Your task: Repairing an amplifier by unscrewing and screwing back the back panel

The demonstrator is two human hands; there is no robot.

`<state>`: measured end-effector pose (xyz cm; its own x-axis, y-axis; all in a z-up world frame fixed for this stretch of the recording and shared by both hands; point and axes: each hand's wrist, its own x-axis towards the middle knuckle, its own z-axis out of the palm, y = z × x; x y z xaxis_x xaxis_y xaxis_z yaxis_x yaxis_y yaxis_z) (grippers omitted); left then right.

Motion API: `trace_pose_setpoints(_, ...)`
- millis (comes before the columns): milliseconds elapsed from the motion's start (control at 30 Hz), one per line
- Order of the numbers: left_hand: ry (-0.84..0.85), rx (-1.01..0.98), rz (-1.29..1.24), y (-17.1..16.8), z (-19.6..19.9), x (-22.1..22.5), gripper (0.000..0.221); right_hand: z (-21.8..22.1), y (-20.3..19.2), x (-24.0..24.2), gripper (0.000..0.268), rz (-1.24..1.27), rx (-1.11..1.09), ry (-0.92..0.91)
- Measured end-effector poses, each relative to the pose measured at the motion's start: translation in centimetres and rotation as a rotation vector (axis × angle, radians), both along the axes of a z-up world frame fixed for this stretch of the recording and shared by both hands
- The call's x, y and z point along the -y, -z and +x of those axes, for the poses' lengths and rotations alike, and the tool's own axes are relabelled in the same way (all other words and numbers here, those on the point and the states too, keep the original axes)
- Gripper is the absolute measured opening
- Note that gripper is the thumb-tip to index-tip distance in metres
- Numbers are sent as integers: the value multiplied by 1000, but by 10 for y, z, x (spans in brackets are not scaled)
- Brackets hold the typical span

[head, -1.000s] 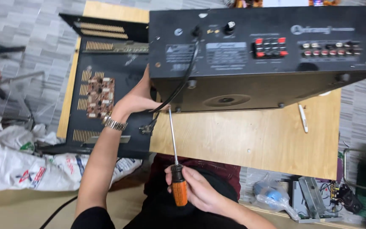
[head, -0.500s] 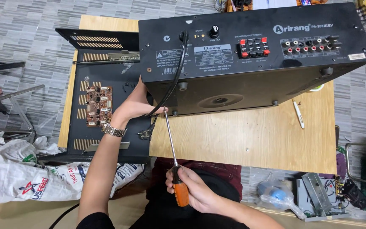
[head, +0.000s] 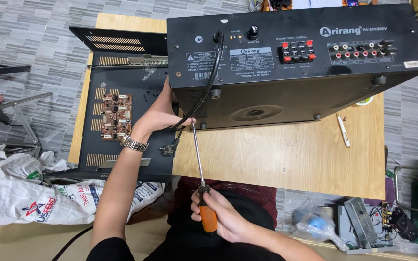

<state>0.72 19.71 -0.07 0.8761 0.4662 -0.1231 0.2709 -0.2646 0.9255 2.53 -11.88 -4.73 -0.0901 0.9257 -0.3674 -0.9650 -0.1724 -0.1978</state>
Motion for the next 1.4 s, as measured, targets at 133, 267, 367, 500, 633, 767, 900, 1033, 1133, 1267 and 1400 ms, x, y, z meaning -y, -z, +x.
trace_pose_setpoints(133, -47, -104, -21, 2, 0, -1, 138, 1, -8, -2, 37, -93, 101, -45)
trace_pose_setpoints(267, -77, -254, -55, -6, 1, 0, 145, 0, -12, -6, 58, -136, -29, -146)
trace_pose_setpoints(367, -61, -187, -56, 1, 0, -2, 143, -4, 4, -2, 43, -57, -97, -64)
trace_pose_setpoints(500, -41, -172, 13, 6, -2, -3, 139, -6, 9, 3, 26, 27, 0, 21)
trace_pose_setpoints(633, 5, 14, 71, 5, -5, -3, 122, 0, -12, -1, 25, -8, 75, 55)
trace_pose_setpoints(767, 68, 153, 86, 10, -5, -6, 117, -1, -12, -2, 51, -126, 190, -53)
trace_pose_setpoints(900, 71, 173, 167, 16, -7, -8, 118, -3, -2, -4, 59, -85, 14, -77)
trace_pose_setpoints(1033, 83, 214, 186, 21, -7, -10, 120, -6, 3, -3, 31, -26, -122, -5)
trace_pose_setpoints(1133, 75, 216, 186, 19, -9, -7, 119, -8, -2, -3, 20, -2, 11, 59)
trace_pose_setpoints(1267, 77, 221, 161, 17, -7, -5, 115, -6, -3, -2, 38, -37, 43, 27)
trace_pose_setpoints(1400, 73, 266, 185, 21, -7, -7, 115, -8, -5, -4, 45, -37, 21, -27)
